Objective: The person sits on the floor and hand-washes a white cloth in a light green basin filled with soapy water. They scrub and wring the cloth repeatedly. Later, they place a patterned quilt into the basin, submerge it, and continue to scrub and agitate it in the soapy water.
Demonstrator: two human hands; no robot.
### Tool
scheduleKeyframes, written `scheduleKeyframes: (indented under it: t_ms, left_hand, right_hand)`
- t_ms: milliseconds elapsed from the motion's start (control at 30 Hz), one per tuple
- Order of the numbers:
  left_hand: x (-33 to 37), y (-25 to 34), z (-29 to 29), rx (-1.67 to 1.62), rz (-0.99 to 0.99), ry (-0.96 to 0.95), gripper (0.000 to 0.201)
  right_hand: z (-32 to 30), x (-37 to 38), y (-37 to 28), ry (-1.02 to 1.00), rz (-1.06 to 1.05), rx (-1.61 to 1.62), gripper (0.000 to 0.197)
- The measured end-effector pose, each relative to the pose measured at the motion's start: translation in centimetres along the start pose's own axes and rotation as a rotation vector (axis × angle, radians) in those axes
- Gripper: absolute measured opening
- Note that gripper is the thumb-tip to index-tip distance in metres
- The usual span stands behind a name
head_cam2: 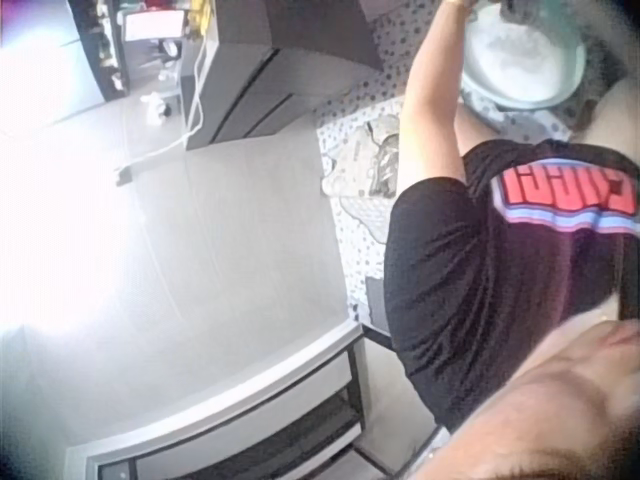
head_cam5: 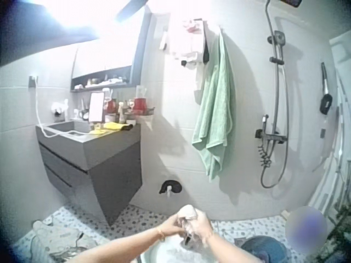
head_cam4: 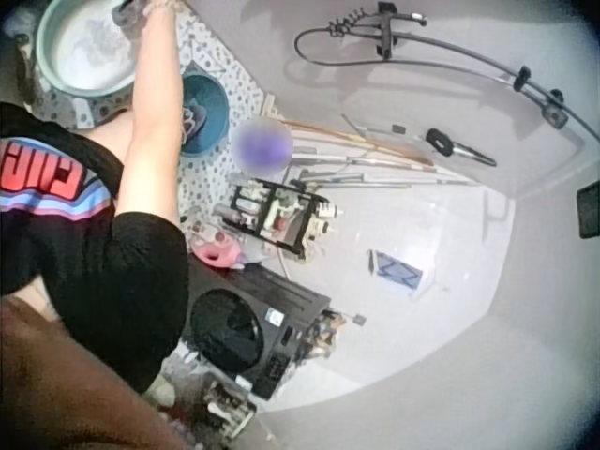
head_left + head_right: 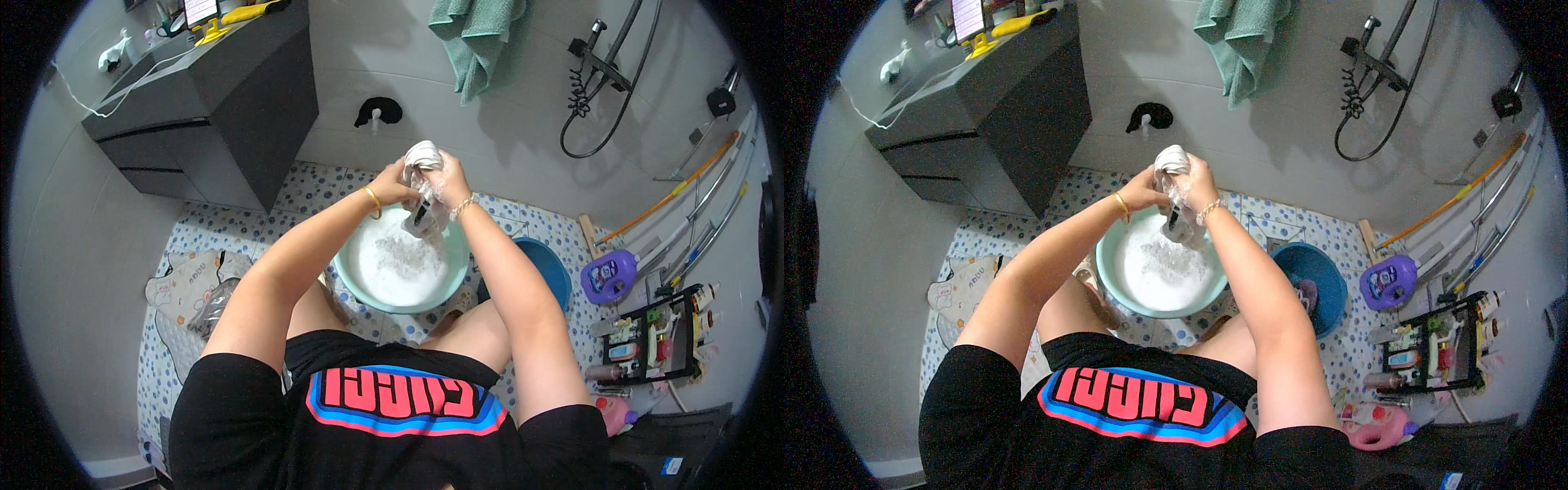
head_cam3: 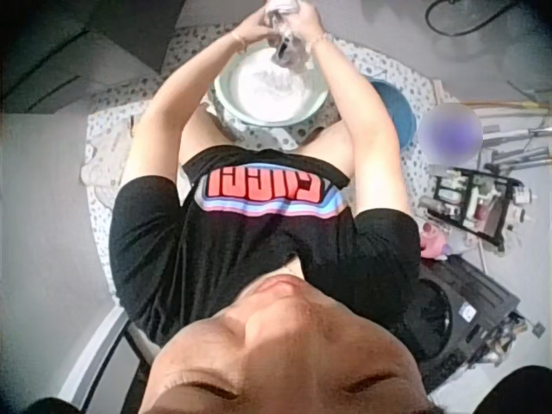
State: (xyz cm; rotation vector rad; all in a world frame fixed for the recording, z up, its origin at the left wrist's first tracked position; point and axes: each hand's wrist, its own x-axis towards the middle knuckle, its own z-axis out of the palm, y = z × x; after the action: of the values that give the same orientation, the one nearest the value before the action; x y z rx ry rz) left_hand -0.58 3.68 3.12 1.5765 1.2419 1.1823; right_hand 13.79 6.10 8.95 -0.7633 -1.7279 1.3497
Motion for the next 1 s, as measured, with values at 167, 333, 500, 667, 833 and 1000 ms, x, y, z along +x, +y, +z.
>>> scheduleKeyframes:
  t_ms: [167, 333, 500, 667, 833, 1000]
  left_hand:
    - [3.2, 1.7, 0.0, 0.505, 0.100, 0.250, 0.027]
    - [3.9, 6.8, -0.8, 0.288, 0.087, 0.309, 0.021]
    - [4.1, 8.6, 0.3, 0.273, 0.115, 0.308, 0.020]
    - [3.6, 10.4, 1.7, 0.267, 0.144, 0.374, 0.017]
    - [4.4, 11.9, 2.0, 0.230, 0.215, 0.491, 0.015]
    - [4.9, 13.3, 1.0, 0.249, 0.271, 0.447, 0.016]
  right_hand:
    - [-0.8, 2.3, 0.8, 0.009, -0.306, -0.266, 0.019]
    - [-1.7, 2.9, 2.5, 0.135, -0.131, -0.130, 0.024]
    - [-0.5, 0.5, 3.5, 0.213, 0.005, 0.020, 0.024]
    - [-0.3, -1.1, 8.3, 0.197, -0.054, 0.234, 0.028]
    - [-0.3, -2.0, 12.6, 0.165, -0.100, 0.317, 0.031]
    - [1.2, -4.8, 11.3, 0.281, 0.230, 0.053, 0.027]
